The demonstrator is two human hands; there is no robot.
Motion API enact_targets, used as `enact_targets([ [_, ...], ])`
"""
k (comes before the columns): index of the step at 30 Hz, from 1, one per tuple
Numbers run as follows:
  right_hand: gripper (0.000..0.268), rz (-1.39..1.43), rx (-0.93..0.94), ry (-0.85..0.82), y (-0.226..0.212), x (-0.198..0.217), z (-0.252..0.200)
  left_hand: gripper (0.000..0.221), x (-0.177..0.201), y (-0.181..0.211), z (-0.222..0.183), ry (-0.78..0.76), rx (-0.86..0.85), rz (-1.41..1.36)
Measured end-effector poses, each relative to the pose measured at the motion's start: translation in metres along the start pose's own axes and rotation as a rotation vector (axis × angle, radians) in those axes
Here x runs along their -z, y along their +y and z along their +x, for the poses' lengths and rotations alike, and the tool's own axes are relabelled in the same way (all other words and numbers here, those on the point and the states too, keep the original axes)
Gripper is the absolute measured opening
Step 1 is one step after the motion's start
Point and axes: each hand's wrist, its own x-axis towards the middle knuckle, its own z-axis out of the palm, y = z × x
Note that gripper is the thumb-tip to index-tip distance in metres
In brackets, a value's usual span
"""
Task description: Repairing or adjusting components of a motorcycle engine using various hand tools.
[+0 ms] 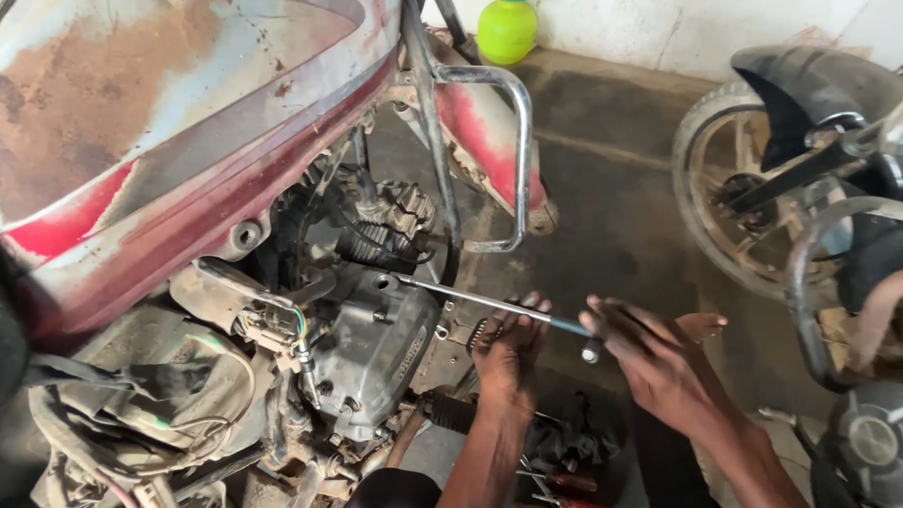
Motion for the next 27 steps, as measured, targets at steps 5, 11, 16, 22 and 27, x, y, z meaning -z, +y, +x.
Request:
enact_targets([
  [5,0.058,0.207,-0.518,-0.149,0.015,-0.030,-0.010,0.025,0.002,-0.009,0.007,0.036,0.013,-0.013],
  [11,0.048,1.065,-1.129,0.287,0.008,-0.040,-0.038,0.030,-0.011,-0.010,0.014,0.061,-0.021,0.011],
  [16,0.051,0.590,-0.633,0.432,-0.005,-0.015,-0.016,0.033,-0.012,-0.021,0.021,0.097,-0.014,-0.009],
  [22,0.032,0.298,-0.112,0.339,0.035,-0.007,0.010,0.032,-0.006,-0.034,0.026,0.097,-0.014,-0.007],
  [27,0.029,0.383,-0.363,0.402,0.047,-0.042,-0.001,0.031,0.004,-0.044,0.032,0.061,-0.048,-0.022],
])
